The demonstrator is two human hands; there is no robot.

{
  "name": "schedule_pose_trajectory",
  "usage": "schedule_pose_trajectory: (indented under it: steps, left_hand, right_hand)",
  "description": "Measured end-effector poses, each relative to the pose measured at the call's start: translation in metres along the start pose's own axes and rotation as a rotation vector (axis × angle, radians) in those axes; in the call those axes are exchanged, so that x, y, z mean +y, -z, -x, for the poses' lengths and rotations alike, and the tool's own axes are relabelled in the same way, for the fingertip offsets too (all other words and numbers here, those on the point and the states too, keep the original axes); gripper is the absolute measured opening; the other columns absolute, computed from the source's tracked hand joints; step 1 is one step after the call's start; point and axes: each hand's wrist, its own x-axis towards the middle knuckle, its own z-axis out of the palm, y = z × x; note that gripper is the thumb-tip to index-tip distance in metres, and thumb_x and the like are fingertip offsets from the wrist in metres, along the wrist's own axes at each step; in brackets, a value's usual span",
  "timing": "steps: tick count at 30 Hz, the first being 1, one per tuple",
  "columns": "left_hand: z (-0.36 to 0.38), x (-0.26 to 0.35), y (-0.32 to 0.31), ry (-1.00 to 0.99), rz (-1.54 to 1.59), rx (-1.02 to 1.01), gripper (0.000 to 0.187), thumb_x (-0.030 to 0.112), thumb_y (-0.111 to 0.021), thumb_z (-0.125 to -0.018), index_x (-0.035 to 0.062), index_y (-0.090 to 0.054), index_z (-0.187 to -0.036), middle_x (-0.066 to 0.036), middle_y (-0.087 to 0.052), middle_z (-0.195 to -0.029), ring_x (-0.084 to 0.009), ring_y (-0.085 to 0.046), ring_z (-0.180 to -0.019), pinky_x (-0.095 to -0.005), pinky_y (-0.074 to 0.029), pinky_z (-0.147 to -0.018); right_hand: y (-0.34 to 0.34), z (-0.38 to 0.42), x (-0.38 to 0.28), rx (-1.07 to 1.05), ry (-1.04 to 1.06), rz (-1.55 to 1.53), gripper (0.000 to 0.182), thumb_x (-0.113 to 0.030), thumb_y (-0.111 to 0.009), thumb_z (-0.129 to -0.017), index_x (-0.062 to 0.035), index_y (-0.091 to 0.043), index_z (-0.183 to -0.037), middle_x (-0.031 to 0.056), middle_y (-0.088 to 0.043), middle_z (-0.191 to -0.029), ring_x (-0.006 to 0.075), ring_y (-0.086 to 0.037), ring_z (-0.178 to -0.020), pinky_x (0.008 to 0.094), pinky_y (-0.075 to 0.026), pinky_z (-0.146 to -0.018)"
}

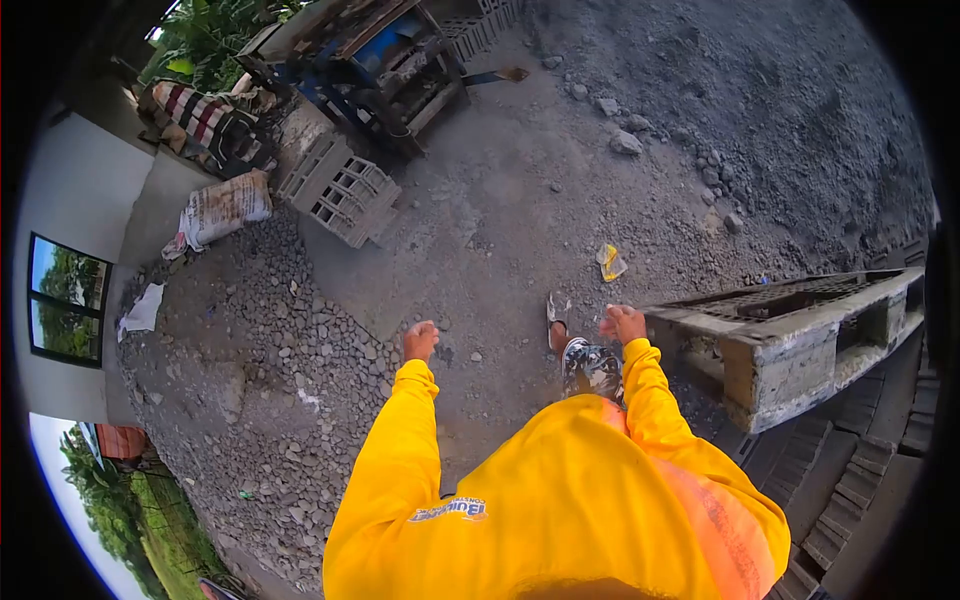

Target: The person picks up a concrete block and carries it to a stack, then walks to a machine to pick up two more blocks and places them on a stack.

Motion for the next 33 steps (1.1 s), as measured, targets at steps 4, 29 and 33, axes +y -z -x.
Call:
schedule_pose_trajectory:
  steps: [4, 29, 33]
  left_hand:
    - [-0.048, 0.045, -0.058, 0.404, -0.199, -0.309, 0.037, 0.033, -0.058, -0.088, 0.0054, -0.061, -0.112, -0.006, -0.067, -0.096, -0.0174, -0.063, -0.083, -0.0326, -0.049, -0.068]
    - [-0.655, 0.503, -0.286, 0.306, -0.075, -0.338, 0.038, 0.035, -0.059, -0.087, 0.0051, -0.062, -0.111, -0.004, -0.066, -0.086, -0.0125, -0.059, -0.068, -0.0262, -0.042, -0.051]
    - [-0.748, 0.583, -0.345, 0.209, -0.174, -0.336, 0.036, 0.031, -0.057, -0.088, 0.0033, -0.062, -0.11, -0.007, -0.067, -0.091, -0.0158, -0.063, -0.075, -0.0289, -0.048, -0.058]
  right_hand:
    - [-0.003, -0.125, -0.079, 0.072, -0.114, -0.064, 0.031, -0.025, -0.059, -0.086, 0.0016, -0.061, -0.101, 0.0172, -0.067, -0.083, 0.0271, -0.066, -0.059, 0.0315, -0.051, -0.048]
    - [0.046, -0.531, -0.414, 0.315, -0.494, 0.22, 0.03, -0.026, -0.051, -0.089, -0.005, -0.061, -0.108, 0.0169, -0.069, -0.084, 0.0325, -0.068, -0.071, 0.0452, -0.051, -0.055]
    - [0.041, -0.563, -0.456, 0.374, -0.538, 0.155, 0.028, -0.028, -0.057, -0.086, -0.004, -0.06, -0.1, 0.0134, -0.069, -0.078, 0.0254, -0.067, -0.059, 0.0385, -0.047, -0.045]
